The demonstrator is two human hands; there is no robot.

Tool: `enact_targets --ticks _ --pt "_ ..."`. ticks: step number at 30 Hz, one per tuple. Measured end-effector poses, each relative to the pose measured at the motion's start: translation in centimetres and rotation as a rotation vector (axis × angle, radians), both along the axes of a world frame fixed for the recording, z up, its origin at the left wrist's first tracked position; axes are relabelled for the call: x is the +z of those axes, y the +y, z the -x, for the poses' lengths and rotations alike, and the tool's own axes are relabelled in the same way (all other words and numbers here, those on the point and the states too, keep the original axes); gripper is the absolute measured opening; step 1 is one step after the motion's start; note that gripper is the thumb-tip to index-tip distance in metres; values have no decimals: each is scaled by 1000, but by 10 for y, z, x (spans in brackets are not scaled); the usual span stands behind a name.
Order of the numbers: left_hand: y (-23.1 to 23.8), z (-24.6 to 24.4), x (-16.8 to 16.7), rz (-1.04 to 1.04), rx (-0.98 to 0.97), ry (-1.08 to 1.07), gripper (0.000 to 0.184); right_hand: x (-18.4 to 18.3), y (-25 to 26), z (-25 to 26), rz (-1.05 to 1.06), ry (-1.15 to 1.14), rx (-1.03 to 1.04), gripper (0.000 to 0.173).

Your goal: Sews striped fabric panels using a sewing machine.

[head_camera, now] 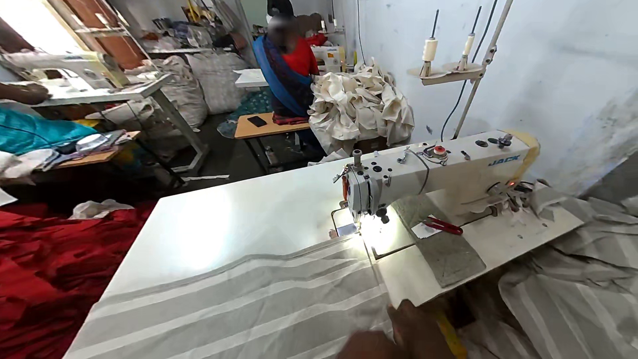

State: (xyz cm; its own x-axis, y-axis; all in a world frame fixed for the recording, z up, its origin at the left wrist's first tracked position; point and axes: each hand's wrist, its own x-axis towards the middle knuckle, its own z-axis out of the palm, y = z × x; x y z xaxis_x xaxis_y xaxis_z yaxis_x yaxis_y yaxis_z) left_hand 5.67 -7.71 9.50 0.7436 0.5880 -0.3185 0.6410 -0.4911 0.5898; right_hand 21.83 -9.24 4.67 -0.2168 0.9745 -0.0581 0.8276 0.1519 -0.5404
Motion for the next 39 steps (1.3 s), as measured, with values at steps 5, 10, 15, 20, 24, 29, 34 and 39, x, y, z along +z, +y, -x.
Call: enact_targets --ticks 5,10,15,20,24,29,34,39 --pt "116 2 -38 -309 625 21 76 11 -31 -7 256 -125 142 40" --pt "113 -4 -105 -767 697 -29 102 26 32 -102 165 -119 97 31" --pt "124 0 -95 -637 673 92 109 -5 134 -218 -482 -302 -325 39" --pt "116 -2 -100 -720 653 72 109 -56 153 -241 -677 -192 -285 32" --pt "116 -1 -101 -723 657 45 106 -55 145 -231 -772 -261 -445 46" --pt "152 7 -95 -682 690 -27 101 -33 139 -217 -623 -163 -588 48" --pt "139 15 -92 -691 746 19 99 -70 148 -249 -813 -202 -536 38" --pt "3 114 -75 -857 1076 111 85 -40 69 -182 -660 56 -242 37"
